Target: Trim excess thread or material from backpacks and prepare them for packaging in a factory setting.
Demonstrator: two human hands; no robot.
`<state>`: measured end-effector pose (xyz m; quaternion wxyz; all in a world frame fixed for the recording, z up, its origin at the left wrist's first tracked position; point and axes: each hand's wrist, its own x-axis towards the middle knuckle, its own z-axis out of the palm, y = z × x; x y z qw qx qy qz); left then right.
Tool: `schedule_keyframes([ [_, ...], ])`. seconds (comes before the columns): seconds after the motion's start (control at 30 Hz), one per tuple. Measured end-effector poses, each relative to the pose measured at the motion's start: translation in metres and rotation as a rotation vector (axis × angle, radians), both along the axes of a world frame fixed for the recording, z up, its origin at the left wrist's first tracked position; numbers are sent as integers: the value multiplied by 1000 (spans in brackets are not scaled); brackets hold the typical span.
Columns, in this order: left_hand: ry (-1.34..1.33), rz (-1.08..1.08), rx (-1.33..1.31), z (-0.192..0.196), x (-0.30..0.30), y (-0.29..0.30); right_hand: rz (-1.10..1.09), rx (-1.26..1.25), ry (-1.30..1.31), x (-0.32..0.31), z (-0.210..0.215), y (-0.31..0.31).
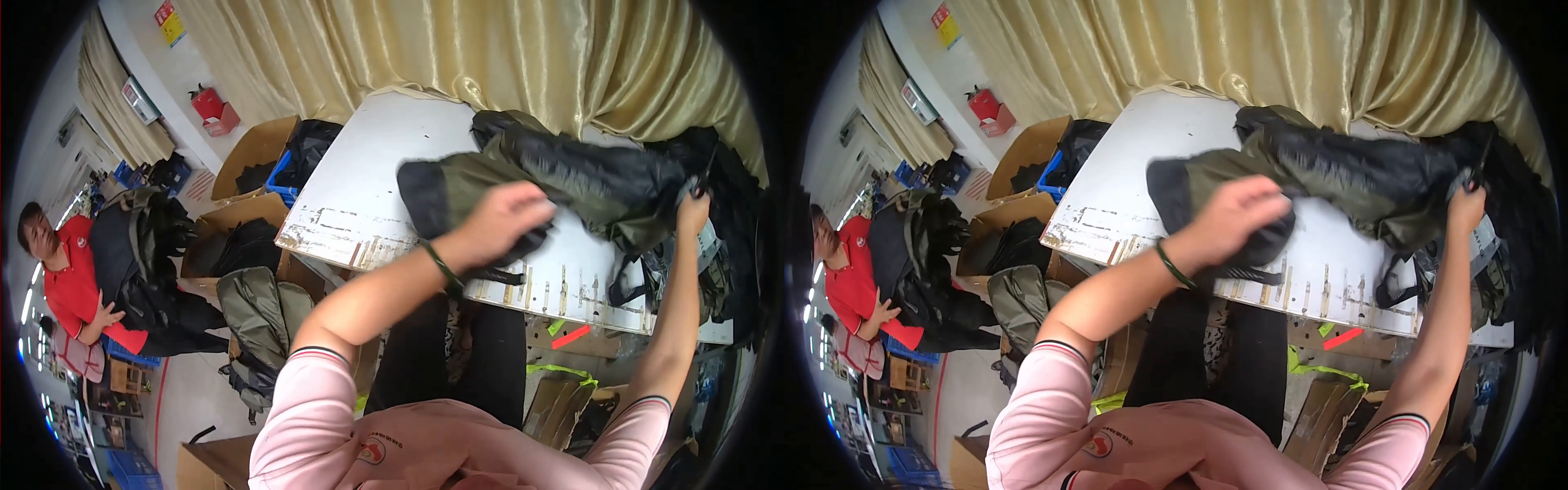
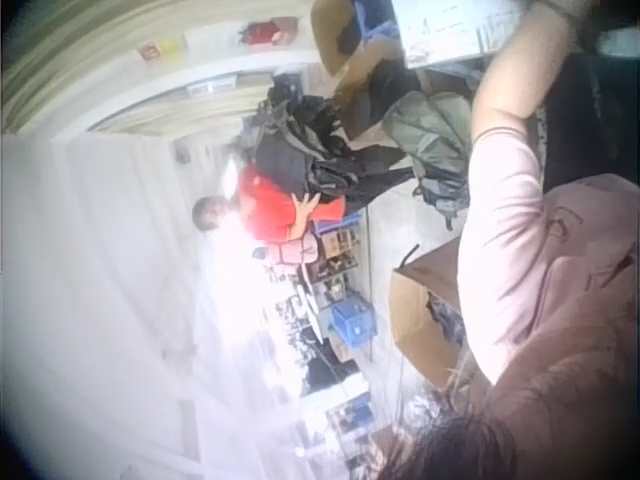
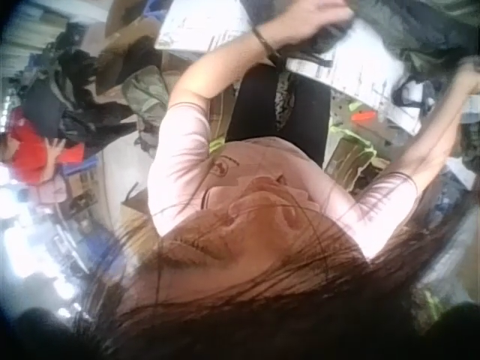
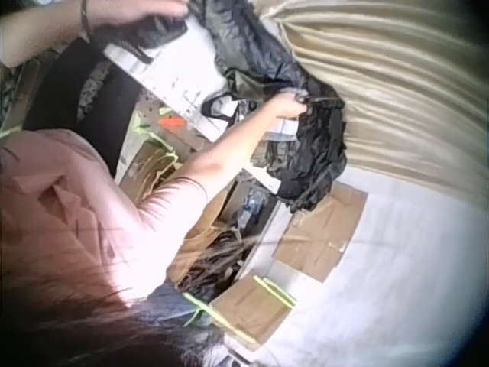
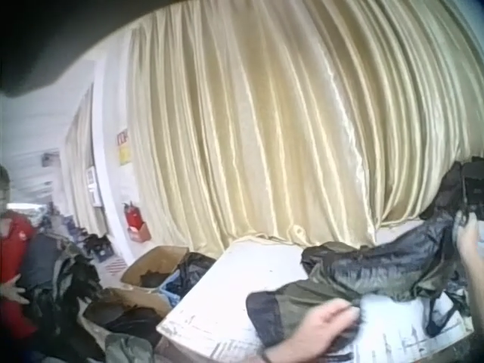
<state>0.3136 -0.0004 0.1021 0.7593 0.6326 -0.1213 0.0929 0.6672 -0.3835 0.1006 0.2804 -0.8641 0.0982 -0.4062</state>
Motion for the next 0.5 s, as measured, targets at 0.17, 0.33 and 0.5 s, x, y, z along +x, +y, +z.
schedule_keyframes([
  [0.17,-249,-217,54,-3,-23,-114,1050,563,275,-154,-56,52],
  [0.33,-163,-450,-134,-26,-44,-176,1159,1146,583,-270,-78,69],
  [0.5,-242,-404,7,-26,-72,-194,1286,1124,489,-316,-94,34],
])
